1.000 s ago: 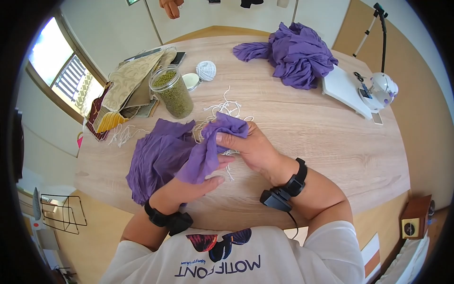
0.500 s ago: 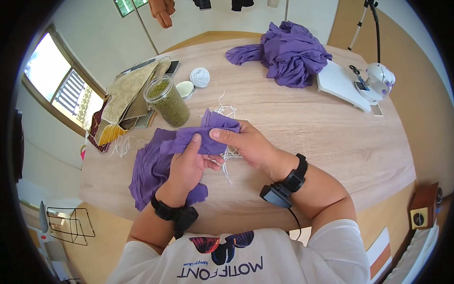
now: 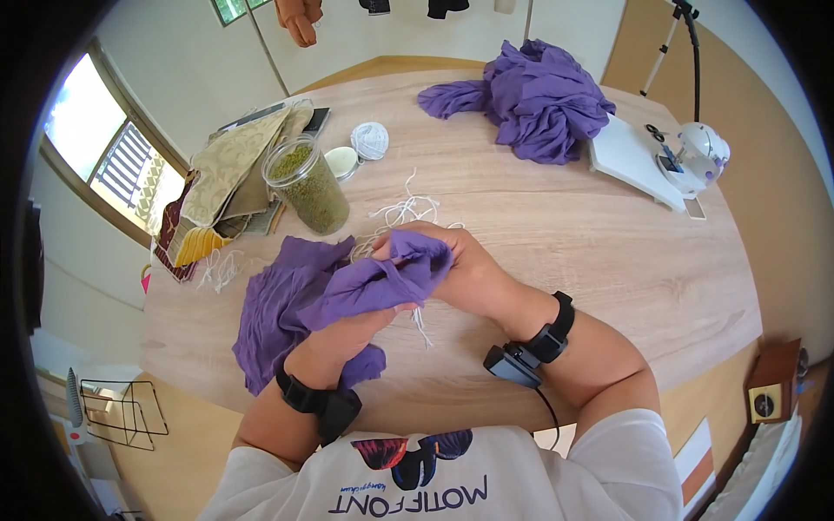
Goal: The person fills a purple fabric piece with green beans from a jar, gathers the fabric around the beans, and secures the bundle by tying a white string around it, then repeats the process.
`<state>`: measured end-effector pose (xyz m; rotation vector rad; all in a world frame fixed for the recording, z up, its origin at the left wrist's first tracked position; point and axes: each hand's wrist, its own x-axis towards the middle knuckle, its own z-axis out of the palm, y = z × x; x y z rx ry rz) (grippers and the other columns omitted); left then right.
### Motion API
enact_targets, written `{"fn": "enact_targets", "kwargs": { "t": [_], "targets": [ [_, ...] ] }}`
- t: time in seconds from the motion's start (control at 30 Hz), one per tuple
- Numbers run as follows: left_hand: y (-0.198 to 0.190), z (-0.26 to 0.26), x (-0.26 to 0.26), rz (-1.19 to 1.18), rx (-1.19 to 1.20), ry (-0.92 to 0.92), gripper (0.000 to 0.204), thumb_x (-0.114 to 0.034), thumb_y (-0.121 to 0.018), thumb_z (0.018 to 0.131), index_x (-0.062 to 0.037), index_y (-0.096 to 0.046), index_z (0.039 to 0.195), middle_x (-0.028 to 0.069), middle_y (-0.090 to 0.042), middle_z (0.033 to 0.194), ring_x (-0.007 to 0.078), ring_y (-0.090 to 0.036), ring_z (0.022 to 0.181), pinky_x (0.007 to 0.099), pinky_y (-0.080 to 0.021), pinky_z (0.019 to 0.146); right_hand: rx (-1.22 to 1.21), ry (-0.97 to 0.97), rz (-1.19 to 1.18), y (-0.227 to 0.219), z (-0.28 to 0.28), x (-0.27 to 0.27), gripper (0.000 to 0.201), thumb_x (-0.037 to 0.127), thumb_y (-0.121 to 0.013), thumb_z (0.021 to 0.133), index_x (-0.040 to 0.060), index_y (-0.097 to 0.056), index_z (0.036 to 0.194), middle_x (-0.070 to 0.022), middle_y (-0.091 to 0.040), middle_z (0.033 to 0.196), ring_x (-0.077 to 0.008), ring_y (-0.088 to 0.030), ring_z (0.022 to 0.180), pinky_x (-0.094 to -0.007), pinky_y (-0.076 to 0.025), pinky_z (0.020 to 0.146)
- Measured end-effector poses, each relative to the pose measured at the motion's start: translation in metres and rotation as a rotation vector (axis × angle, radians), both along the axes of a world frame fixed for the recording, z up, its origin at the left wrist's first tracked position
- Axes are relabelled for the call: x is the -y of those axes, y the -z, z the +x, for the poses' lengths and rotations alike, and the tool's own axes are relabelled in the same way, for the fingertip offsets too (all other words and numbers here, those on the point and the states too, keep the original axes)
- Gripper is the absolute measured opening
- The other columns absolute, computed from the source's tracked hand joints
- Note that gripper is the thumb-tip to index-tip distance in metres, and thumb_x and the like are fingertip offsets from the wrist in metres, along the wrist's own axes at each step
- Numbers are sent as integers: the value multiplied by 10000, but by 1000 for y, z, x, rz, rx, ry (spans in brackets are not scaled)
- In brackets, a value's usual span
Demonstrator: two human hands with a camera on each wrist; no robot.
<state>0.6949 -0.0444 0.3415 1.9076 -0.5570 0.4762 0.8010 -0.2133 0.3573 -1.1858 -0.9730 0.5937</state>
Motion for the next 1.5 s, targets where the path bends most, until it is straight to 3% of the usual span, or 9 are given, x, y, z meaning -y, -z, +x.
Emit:
{"fn": "enact_targets", "kwargs": {
  "t": [0.1,0.4,0.6,0.7,0.9,1.1,1.2,1.4,1.5],
  "targets": [
    [11,-5,3,-271,-283,-44,392,-30,-678,860,-18,-591,1242,82,-656,1109,158,-635,972,296,-515,824,23,28,-5,-3,-7,-5,370,-43,-762,774,36,-682,1127,-85,-635,1211,-163,-625,1090,-306,-491,985],
    [-15,-15,16,-133,-286,-50,418,-55,-710,836,-25,-569,1228,87,-644,1072,160,-616,1017,305,-512,845,-11,-8,99,-8,-16,1,132,-10,-683,848,-21,-727,972,-153,-577,1243,-269,-629,1115,-363,-507,949],
    [-12,-15,15,-264,-349,-12,367,-54,-742,805,-16,-603,1143,87,-649,1045,158,-619,977,317,-520,820,-113,-127,163,-7,-27,-7,322,-39,-758,748,43,-735,1058,-119,-577,1231,-242,-613,1132,-333,-498,974],
    [-7,-11,3,-122,-533,2,359,-133,-792,795,-35,-645,1108,83,-682,1025,149,-647,919,303,-525,823,317,-32,-31,-17,-20,-1,584,-3,-803,685,60,-640,1242,-123,-559,1280,-260,-508,1284,-368,-431,1051],
    [8,-7,9,-357,-240,68,221,-62,-691,867,-78,-627,1078,39,-667,977,140,-630,912,296,-517,815,122,-107,14,-57,-13,20,830,162,-803,676,65,-442,1418,-139,-488,1382,-279,-431,1340,-425,-313,1124],
    [0,-13,12,-378,-317,91,323,-82,-691,883,-19,-603,1187,85,-646,1130,140,-611,1042,306,-512,909,1005,251,-351,-75,-38,15,364,171,-751,742,120,-658,1090,-148,-541,1280,-356,-501,1229,-461,-339,1092],
    [8,-9,12,-543,-586,133,318,-18,-603,924,6,-559,1239,117,-620,1193,185,-613,1099,326,-512,973,950,194,-309,-65,-26,8,131,147,-730,756,105,-674,867,-136,-585,1203,-371,-541,1127,-468,-383,1032],
    [-2,-13,9,-732,-571,357,351,-133,-579,976,14,-523,1290,106,-584,1243,167,-593,1138,298,-509,952,857,26,-234,-82,-10,-16,85,135,-694,774,65,-660,808,-140,-662,994,-351,-610,923,-426,-477,833],
    [8,2,16,-1237,-861,489,399,-171,-518,1008,31,-449,1345,127,-545,1282,187,-586,1159,301,-495,991,894,-88,-350,-88,-2,-31,66,87,-673,819,51,-646,866,-128,-670,1014,-330,-612,900,-395,-472,822]
  ]
}}
